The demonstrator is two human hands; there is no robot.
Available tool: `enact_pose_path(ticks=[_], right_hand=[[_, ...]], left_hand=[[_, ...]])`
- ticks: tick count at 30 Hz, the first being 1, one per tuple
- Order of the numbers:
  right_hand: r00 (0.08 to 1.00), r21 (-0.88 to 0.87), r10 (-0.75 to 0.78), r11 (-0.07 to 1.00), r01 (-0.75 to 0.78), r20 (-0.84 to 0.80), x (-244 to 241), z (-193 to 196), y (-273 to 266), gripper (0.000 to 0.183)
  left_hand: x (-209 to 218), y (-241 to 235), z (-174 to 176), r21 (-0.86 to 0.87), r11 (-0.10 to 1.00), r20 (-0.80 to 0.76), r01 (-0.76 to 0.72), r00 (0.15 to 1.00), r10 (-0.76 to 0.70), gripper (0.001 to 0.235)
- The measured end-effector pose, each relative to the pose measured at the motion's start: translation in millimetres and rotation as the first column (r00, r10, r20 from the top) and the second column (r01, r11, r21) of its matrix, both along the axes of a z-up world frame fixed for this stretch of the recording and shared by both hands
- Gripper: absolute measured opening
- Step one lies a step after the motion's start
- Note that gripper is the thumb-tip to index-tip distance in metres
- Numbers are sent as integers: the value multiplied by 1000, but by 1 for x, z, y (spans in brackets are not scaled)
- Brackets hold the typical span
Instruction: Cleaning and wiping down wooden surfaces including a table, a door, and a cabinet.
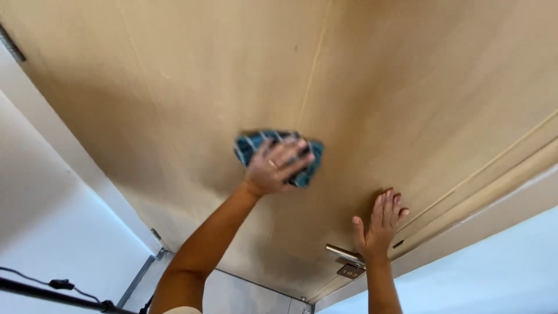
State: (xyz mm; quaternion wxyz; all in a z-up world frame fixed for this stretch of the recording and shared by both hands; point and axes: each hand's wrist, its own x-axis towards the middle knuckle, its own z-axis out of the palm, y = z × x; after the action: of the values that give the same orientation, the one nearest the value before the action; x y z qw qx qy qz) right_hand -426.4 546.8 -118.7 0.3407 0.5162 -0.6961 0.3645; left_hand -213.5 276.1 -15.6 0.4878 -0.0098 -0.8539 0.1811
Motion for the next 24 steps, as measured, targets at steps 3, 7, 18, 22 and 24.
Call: enact_pose_path(ticks=[3,7,18,22,24], right_hand=[[999,-27,-24,999,25,21,-1,13,18,75],[999,-25,35,999,-35,32,7,17,27,75],[928,-19,240,969,-245,286,23,32,66,78],[921,11,224,971,-240,319,20,24,70,79],[914,24,213,972,-235,344,16,13,68,78]], left_hand=[[0,-3,117,334,942,-437,-44,878,196,78],[-31,35,167,413,908,-513,-68,807,293,65],[-49,81,-36,-482,873,273,82,960,61,83],[-53,61,100,21,999,170,32,985,-35,87],[-60,64,178,322,938,-378,-129,891,252,66]])
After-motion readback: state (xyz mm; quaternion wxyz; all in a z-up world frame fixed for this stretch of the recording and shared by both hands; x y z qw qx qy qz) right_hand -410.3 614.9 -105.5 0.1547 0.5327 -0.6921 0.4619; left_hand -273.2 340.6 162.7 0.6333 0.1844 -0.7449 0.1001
